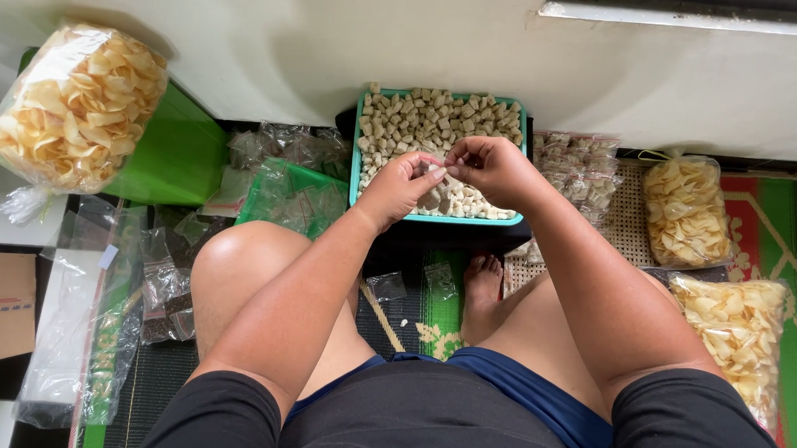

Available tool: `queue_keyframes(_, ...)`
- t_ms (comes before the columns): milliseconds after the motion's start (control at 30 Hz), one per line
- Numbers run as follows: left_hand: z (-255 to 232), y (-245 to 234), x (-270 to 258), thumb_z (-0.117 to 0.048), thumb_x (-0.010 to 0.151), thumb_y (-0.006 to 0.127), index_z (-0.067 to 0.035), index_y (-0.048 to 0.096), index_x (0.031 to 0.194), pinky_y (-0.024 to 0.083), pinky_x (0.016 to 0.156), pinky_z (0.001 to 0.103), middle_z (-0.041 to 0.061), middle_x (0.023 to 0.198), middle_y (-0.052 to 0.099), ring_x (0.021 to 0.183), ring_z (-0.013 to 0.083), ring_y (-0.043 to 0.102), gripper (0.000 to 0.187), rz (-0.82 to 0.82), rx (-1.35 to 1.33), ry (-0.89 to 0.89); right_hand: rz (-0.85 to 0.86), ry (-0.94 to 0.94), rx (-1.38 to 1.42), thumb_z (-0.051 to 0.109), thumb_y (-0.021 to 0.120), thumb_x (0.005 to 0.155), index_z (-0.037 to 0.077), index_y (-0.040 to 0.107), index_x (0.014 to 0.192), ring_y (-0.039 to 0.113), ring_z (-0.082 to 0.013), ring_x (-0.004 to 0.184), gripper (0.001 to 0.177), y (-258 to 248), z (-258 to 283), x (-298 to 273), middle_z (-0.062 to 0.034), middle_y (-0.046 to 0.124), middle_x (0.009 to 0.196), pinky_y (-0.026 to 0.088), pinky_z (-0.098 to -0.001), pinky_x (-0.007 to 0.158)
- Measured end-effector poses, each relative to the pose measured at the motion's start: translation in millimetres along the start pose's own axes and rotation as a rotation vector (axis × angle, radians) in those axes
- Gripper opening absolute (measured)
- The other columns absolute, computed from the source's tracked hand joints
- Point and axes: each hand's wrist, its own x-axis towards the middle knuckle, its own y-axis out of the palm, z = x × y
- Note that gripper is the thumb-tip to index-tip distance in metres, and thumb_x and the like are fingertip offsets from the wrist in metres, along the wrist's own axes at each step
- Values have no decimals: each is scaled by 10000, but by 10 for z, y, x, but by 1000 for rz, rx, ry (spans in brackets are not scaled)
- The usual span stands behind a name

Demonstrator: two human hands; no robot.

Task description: Manually filling small plastic bags with small food items from a tray.

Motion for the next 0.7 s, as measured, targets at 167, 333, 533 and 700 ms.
queue_keyframes(167, 123, 12, 154, -130, 893, 807, -103, 681, 1134, 596, 548, 213, 24, 839, 735, 690, 109, 722, 274, 57, 36, -12, 31, -43, -58, -4, 742, 926, 18, 758, 991, 574, -107, 766, 70, -69, 111, -7, -64, 645, 821, 503, -275, 709)
queue_keyframes(333, 105, 74, 174, -208, 930, 770, -108, 688, 1109, 550, 491, 189, 35, 778, 728, 635, 99, 693, 221, 94, 52, -54, 51, -63, -90, 7, 721, 948, 13, 770, 1032, 567, -123, 778, 98, -127, 61, 15, -87, 654, 860, 511, -304, 735)
queue_keyframes(533, 57, -57, 278, -207, 908, 809, -91, 720, 1092, 629, 626, 239, 19, 894, 774, 738, 93, 714, 235, 34, 15, -109, 13, 39, -103, 65, 746, 957, 33, 765, 1011, 568, -104, 730, 65, -209, 10, 24, -38, 624, 793, 494, -286, 695)
queue_keyframes(700, 93, -274, 377, -221, 919, 796, -62, 714, 1108, 647, 642, 245, 48, 896, 777, 736, 108, 736, 260, -45, 30, -100, -95, 131, -143, 190, 702, 1020, 99, 754, 1050, 591, -89, 691, 109, -322, -334, 176, -1, 656, 776, 473, -268, 663)
